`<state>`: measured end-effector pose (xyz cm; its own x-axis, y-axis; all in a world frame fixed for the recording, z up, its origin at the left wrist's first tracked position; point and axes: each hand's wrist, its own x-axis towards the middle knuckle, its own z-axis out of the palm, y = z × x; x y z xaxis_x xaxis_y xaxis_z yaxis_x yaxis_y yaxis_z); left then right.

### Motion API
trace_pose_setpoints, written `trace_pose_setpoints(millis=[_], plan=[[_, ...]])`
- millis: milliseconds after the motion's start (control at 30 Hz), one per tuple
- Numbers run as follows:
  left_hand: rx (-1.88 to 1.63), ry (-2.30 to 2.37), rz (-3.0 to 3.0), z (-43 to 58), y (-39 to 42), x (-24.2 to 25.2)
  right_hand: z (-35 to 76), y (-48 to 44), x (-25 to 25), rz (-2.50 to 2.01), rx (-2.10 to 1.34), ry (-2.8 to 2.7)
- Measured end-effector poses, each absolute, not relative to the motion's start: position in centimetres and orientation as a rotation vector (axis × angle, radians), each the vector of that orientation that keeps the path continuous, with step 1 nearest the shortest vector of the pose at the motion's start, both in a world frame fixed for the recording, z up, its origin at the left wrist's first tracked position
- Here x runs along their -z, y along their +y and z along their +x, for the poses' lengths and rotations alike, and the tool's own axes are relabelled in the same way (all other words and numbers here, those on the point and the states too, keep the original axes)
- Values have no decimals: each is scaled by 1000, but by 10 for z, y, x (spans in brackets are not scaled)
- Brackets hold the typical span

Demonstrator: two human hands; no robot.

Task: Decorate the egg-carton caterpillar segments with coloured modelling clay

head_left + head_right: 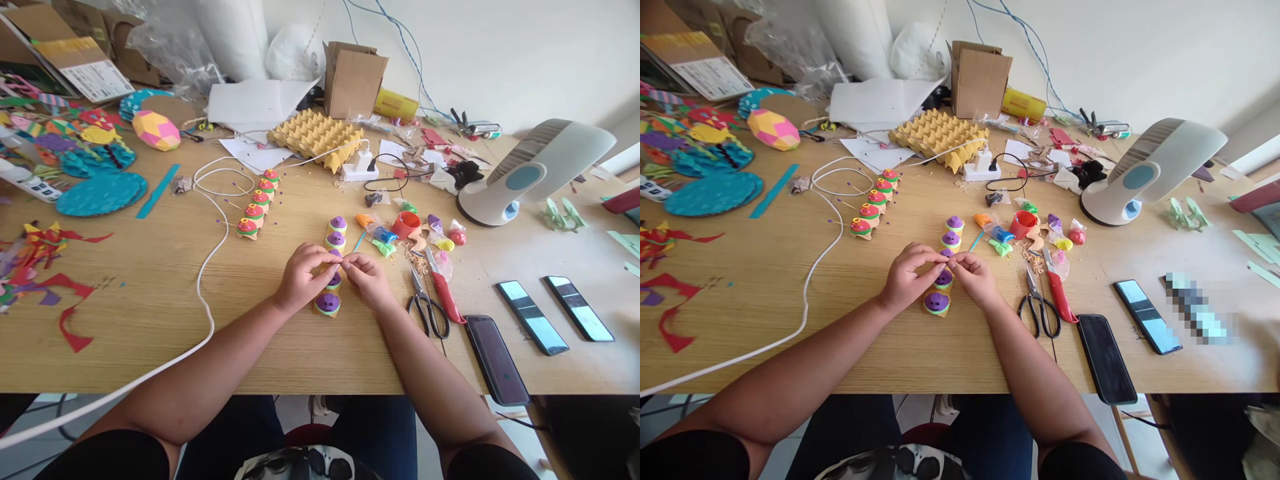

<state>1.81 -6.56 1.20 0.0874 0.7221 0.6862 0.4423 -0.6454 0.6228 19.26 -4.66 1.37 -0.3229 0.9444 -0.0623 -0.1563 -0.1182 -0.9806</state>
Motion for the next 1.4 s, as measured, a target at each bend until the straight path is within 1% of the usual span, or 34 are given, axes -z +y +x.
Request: trace_pose_setpoints(millis=[600,1000,1400], plan=[[-1548,1255,2002,19,-65,-9,194,-46,-11,-944,-1587,-1328],[-1561,1232,1987,19,-66,-9,193,-46,-13,-968,-1560,-1352],[-1550,1226,1970,19,-66,-10,192,-45,-9,-912,-1635,-1288]])
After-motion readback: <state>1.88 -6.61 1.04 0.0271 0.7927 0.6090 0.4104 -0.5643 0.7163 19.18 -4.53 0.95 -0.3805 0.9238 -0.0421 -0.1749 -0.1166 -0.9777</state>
